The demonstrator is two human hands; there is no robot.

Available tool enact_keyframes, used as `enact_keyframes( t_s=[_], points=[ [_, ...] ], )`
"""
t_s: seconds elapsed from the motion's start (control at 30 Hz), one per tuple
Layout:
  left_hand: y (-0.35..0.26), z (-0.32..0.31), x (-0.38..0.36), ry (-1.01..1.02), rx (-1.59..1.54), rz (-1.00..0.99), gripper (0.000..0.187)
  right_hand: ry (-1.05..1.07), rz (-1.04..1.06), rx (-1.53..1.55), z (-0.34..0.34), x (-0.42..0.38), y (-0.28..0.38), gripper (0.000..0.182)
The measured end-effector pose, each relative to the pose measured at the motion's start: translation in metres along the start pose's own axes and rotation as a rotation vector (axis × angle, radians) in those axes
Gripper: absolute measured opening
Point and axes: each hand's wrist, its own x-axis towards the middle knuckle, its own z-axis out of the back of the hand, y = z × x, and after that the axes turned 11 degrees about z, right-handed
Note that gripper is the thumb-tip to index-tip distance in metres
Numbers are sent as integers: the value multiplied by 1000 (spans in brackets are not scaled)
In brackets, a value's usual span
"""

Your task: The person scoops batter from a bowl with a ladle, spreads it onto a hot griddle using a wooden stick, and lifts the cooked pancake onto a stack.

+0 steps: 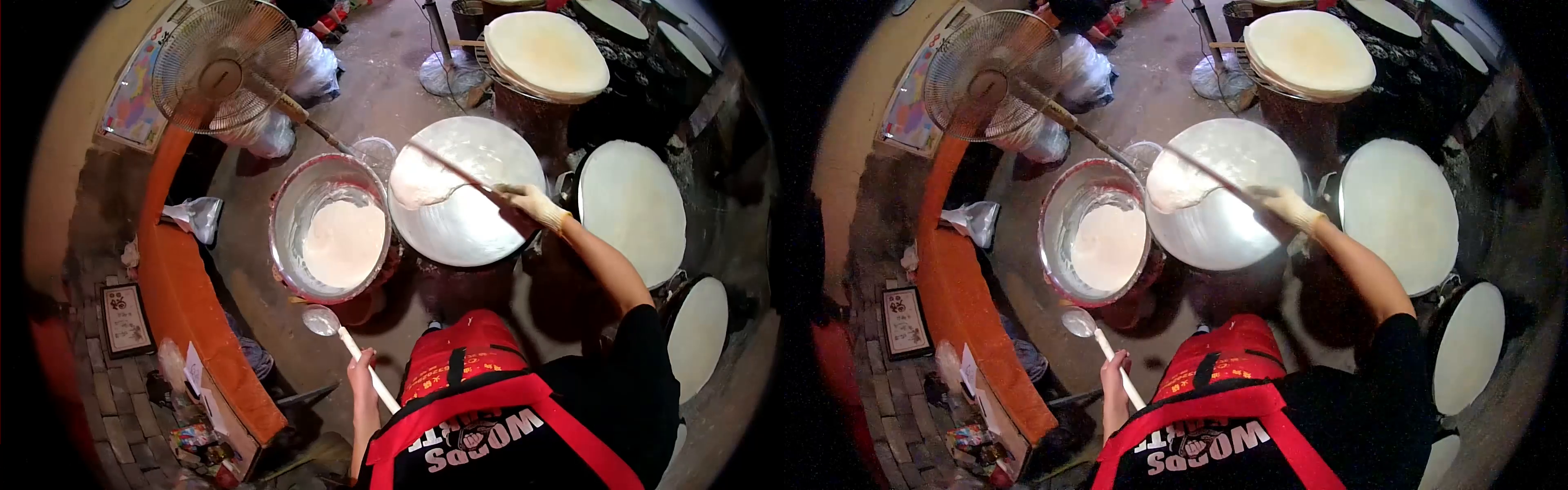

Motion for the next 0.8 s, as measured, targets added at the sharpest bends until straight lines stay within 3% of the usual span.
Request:
enact_keyframes(
  t_s=[0.03, 0.07, 0.1, 0.17, 0.2, 0.27, 0.3, 0.37, 0.47, 0.57, 0.7, 0.77, 0.8],
  points=[
    [-1, 2, -4, -7, 25, -5, 17, 20, -3, -65, -7, 7, -24, 40],
    [-2, 4, -6, -12, 49, -13, 17, 91, -229, -107, -21, -28, 35, 41],
    [-2, 8, -2, -4, 68, -27, 16, 119, 231, -304, -13, -36, -21, 42],
    [-3, 15, 10, 20, 106, -60, 15, 122, 194, -217, -17, -85, -5, 44],
    [-6, 13, 15, 22, 118, -51, 14, 97, -300, 75, -12, -125, 23, 44],
    [-18, 4, 20, 29, 152, -27, 13, -29, -175, 57, -13, -144, -18, 44],
    [-22, 11, 38, 140, 217, -12, 18, -97, -119, 53, -15, -155, -42, 45],
    [-40, -4, 40, 170, 236, -15, 21, -388, -142, 23, -60, -150, -1, 43],
    [-66, -17, 49, 300, 270, -30, 15, -237, 44, -74, -84, -161, -39, 45],
    [-85, -8, 75, 430, 370, -77, 7, -309, -219, 94, -143, -224, -5, 47],
    [-102, 24, 110, 511, 458, -104, 6, -603, -291, 275, -235, -272, -26, 42],
    [-104, 53, 134, 528, 486, -127, 7, -735, -102, 721, -302, -223, -9, 48],
    [-104, 69, 143, 525, 497, -130, 9, -732, 17, 747, -326, -183, -3, 44]
  ],
)
